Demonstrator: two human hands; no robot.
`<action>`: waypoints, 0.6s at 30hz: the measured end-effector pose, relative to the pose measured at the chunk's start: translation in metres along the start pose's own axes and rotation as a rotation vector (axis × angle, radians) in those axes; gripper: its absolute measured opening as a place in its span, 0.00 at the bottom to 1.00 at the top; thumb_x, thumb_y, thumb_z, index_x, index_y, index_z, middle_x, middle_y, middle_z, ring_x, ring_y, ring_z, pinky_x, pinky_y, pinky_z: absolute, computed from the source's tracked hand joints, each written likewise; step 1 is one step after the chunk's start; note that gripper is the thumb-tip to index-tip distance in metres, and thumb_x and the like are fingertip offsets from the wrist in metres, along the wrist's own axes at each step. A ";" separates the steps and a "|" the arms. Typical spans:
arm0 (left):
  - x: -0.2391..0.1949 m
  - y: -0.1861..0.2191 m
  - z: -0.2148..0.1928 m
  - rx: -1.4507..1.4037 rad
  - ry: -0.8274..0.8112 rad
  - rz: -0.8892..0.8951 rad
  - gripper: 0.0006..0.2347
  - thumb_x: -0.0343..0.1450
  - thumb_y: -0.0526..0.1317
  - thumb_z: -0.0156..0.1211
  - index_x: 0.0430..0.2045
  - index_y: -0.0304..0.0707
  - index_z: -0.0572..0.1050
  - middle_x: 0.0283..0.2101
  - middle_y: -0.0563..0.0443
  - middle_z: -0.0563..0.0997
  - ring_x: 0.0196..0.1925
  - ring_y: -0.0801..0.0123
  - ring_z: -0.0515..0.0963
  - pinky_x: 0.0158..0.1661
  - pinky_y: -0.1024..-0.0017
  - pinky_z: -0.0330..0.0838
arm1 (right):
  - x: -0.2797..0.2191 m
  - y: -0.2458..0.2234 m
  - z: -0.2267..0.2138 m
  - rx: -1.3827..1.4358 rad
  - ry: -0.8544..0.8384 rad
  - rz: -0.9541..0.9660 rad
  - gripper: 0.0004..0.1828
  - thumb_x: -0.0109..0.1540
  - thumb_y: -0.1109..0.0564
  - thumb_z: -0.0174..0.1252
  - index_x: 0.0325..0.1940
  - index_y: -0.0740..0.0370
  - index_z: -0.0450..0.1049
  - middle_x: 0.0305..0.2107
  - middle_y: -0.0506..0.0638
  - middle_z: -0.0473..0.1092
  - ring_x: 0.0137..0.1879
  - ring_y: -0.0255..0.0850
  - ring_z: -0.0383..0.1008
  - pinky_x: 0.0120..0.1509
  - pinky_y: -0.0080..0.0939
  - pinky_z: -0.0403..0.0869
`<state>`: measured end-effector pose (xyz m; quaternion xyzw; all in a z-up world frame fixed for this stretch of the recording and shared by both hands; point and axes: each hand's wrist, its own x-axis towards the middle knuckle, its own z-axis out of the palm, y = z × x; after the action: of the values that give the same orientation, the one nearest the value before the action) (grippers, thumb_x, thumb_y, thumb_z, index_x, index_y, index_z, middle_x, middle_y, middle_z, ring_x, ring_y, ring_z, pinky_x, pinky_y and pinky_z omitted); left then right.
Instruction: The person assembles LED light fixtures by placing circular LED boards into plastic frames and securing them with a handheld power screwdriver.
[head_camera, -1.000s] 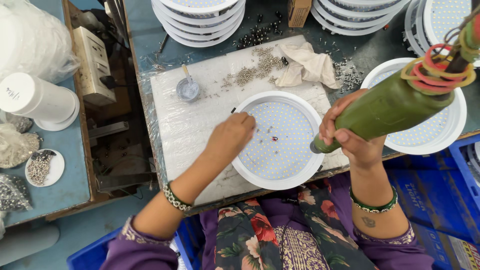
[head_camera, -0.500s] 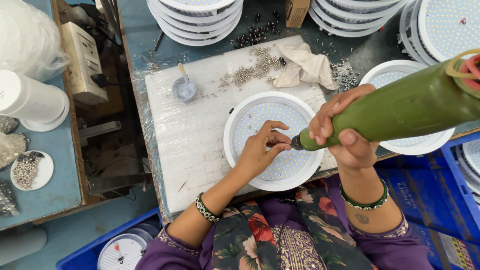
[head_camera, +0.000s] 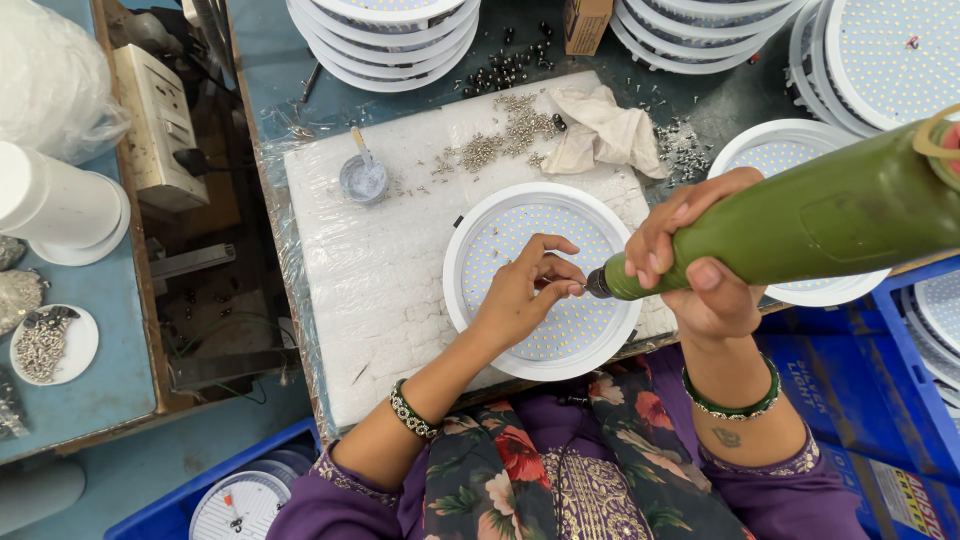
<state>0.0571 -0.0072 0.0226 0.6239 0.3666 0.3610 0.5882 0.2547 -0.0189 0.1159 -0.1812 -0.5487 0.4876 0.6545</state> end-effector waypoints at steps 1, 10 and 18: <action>0.000 0.001 0.000 0.013 -0.008 0.003 0.15 0.74 0.35 0.59 0.54 0.36 0.66 0.40 0.47 0.86 0.43 0.69 0.87 0.44 0.72 0.79 | 0.000 0.000 0.000 -0.003 0.002 -0.002 0.23 0.67 0.49 0.65 0.49 0.67 0.61 0.27 0.56 0.67 0.26 0.38 0.68 0.36 0.38 0.74; 0.005 -0.003 0.006 -0.003 -0.054 0.048 0.15 0.75 0.32 0.57 0.55 0.36 0.64 0.40 0.47 0.85 0.45 0.67 0.87 0.46 0.70 0.79 | 0.001 -0.002 -0.006 0.003 -0.001 -0.009 0.23 0.66 0.49 0.65 0.49 0.67 0.61 0.27 0.55 0.67 0.26 0.37 0.68 0.36 0.38 0.74; 0.039 -0.001 0.013 0.290 -0.084 0.140 0.17 0.72 0.33 0.61 0.54 0.40 0.64 0.39 0.48 0.85 0.43 0.59 0.87 0.42 0.67 0.79 | -0.010 0.009 -0.024 -0.098 0.058 -0.037 0.26 0.66 0.49 0.69 0.51 0.65 0.61 0.29 0.54 0.68 0.29 0.38 0.70 0.38 0.37 0.75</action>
<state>0.0870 0.0214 0.0218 0.7409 0.3456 0.3182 0.4800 0.2725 -0.0155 0.0955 -0.2171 -0.5559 0.4424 0.6694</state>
